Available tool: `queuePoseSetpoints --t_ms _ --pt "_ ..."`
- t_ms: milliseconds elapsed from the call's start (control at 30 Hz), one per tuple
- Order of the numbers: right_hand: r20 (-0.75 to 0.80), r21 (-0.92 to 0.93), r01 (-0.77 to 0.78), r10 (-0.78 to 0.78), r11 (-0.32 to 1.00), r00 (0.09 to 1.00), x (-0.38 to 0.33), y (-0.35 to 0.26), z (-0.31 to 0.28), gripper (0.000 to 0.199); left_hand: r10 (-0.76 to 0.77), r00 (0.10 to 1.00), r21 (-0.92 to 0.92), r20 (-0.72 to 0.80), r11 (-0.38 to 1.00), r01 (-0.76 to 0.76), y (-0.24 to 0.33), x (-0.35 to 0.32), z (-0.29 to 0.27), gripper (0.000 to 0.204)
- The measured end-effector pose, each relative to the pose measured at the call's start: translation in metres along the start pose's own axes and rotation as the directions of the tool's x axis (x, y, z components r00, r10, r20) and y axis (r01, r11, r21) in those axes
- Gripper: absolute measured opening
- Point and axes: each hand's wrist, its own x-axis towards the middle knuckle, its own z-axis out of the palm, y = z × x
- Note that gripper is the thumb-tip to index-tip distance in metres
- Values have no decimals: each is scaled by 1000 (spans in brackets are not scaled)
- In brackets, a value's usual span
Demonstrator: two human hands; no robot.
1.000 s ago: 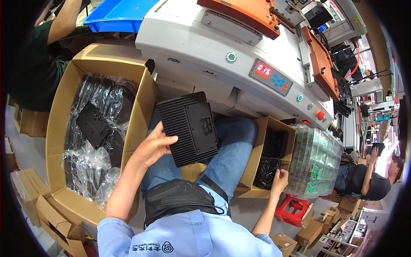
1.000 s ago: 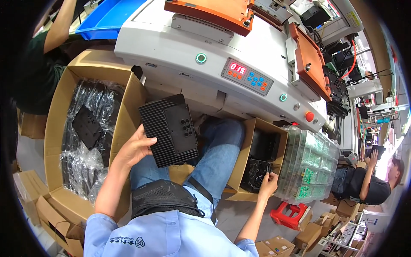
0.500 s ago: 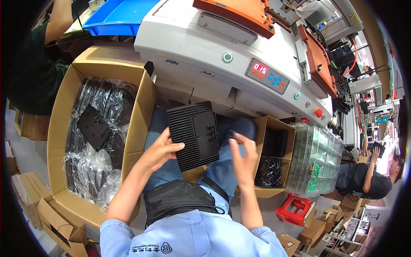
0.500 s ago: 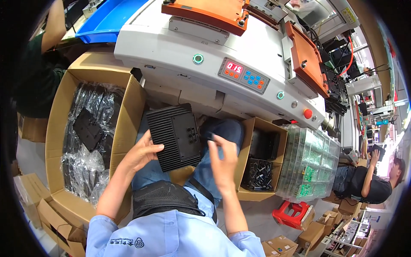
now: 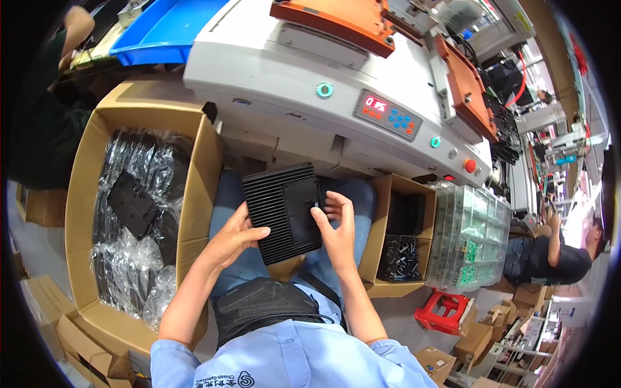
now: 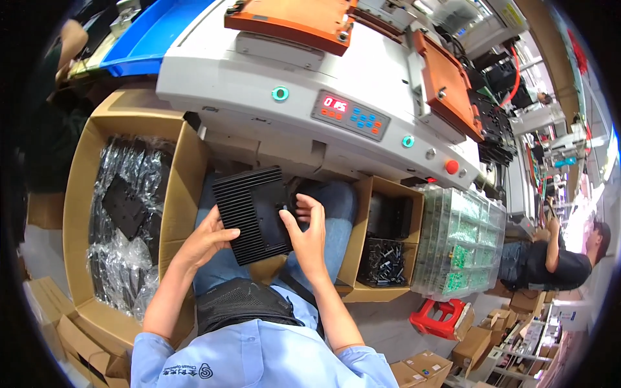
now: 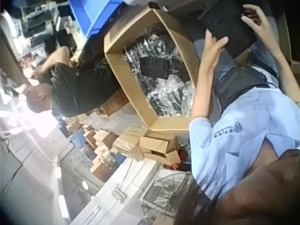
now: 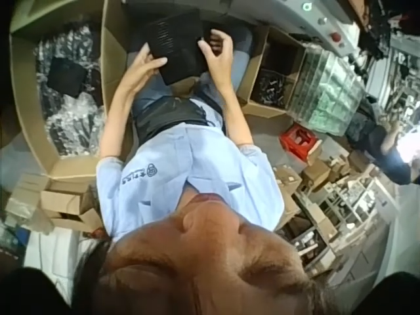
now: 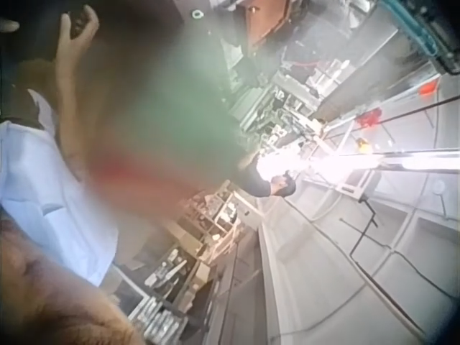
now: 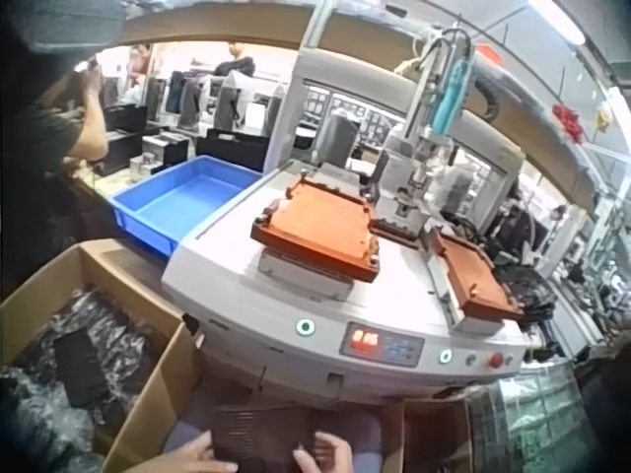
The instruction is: Unpack black electronic heatsinks from plastic bags and place them into a sorting machine and storage boxes.
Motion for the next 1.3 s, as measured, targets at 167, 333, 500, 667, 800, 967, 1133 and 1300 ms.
queuePoseSetpoints --t_ms 167,333,500,667,800,967,1133,1300 --pt "428 463 -474 279 749 859 3 35 -10 29 -36 999 39 25 999 35 -1 -1 1 67" --pt "416 456 -468 284 757 864 -6 52 -20 21 -138 988 30 67 990 136 -9 4 8 66" --pt "334 280 -182 81 943 939 11 46 -52 31 -145 986 -14 86 989 147 -6 8 10 66" --pt "-216 -340 -245 178 908 960 86 107 -143 30 -46 999 -59 9 997 46 7 0 4 65" --pt "18 -835 -294 558 465 830 114 236 -163 63 -27 999 -85 -25 996 25 9 -3 -7 64" --pt "207 -926 -17 546 376 812 116 349 -171 62 -43 999 -113 26 993 45 5 5 -7 64" --pt "114 -867 -200 573 456 812 120 290 -162 62 -36 999 -117 20 992 38 4 4 -6 59" --pt "-1 -718 -424 608 553 794 117 253 -197 54 -20 999 -154 34 988 25 3 2 -7 56"
